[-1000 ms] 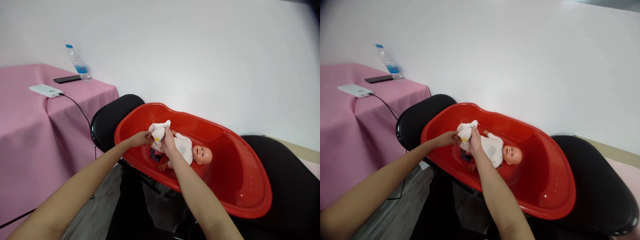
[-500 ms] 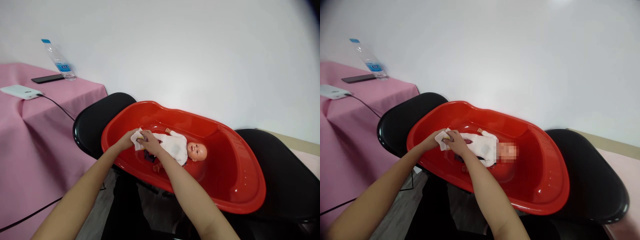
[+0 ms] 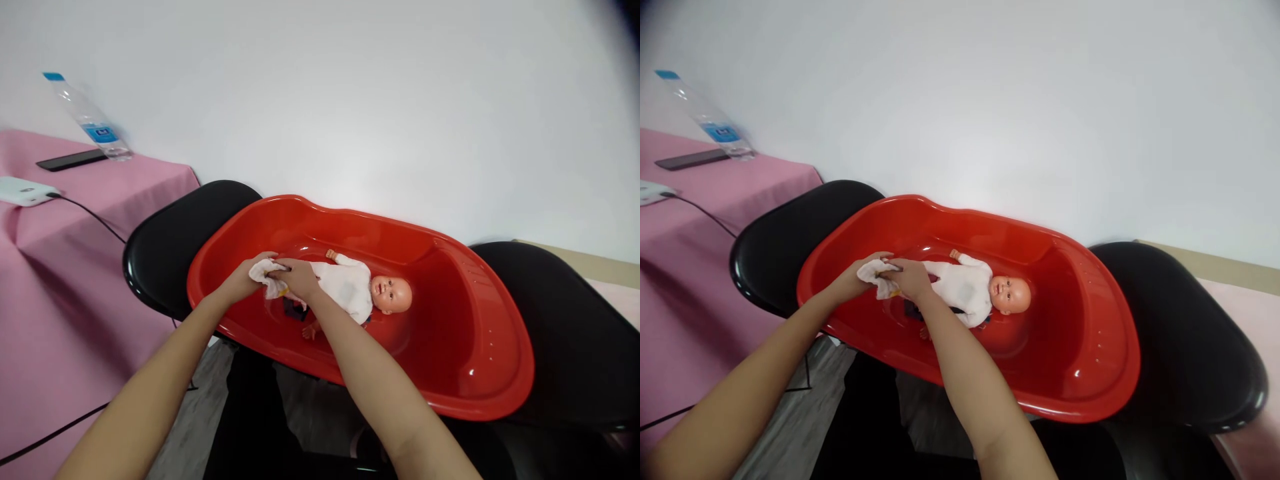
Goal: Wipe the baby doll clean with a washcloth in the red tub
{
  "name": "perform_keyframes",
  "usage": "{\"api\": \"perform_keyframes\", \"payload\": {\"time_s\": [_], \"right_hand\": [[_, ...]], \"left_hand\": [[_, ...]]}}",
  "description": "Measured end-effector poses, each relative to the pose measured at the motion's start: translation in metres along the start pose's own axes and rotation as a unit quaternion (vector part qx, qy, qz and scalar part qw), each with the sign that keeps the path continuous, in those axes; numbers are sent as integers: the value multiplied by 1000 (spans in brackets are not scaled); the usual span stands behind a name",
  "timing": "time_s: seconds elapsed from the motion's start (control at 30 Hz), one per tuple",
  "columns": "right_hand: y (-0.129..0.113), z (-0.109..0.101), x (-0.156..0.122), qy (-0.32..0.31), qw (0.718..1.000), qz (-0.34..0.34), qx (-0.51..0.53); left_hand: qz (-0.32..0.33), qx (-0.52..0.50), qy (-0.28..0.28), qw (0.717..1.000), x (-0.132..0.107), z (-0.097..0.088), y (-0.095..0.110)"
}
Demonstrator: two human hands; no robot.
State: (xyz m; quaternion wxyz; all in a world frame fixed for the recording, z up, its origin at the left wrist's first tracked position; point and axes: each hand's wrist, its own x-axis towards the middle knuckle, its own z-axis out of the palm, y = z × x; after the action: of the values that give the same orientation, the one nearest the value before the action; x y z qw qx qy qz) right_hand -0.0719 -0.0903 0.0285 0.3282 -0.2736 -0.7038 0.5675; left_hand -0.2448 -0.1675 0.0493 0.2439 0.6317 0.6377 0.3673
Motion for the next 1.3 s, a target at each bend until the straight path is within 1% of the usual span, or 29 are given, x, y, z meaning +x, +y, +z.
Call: {"api": "perform_keyframes", "payload": {"time_s": [0.1, 0.17, 0.27, 0.37, 0.47, 0.63, 0.73, 0.87, 1.03, 1.1, 1.2, 1.3], "right_hand": [[3, -1, 5, 41, 999, 12, 19], [4, -3, 6, 54, 998, 11, 15], [3, -2, 4, 18, 1000, -7, -3], [-1, 2, 0, -16, 997, -36, -61], [-4, 5, -2, -13, 994, -63, -88], [4, 8, -3, 1, 992, -124, -37], [10, 6, -1, 2, 987, -156, -42], [9, 1, 2, 8, 984, -148, -94], [0, 0, 1, -40, 976, -95, -189], [-2, 0, -1, -44, 976, -100, -190], [-2, -2, -2, -17, 979, -131, -158], [0, -2, -2, -3, 978, -137, -158]], "left_hand": [[-12, 17, 16, 1000, 2, -1, 3], [-18, 30, 18, 999, 3, -2, 6], [-3, 5, 10, 1000, 3, -2, 6], [-5, -22, -5, 1000, 1, -2, 3], [-6, -8, -7, 1000, -1, -1, -1], [-3, 26, 8, 1000, -3, -2, -1], [-4, 37, 18, 999, -3, -3, 2], [-15, 68, 27, 997, -2, -3, 3], [-14, 61, 12, 998, -3, -1, 1], [-14, 66, 5, 998, -3, -1, 1], [-10, 76, 4, 997, -3, -1, 2], [-13, 79, 4, 997, -2, -1, 2]]}}
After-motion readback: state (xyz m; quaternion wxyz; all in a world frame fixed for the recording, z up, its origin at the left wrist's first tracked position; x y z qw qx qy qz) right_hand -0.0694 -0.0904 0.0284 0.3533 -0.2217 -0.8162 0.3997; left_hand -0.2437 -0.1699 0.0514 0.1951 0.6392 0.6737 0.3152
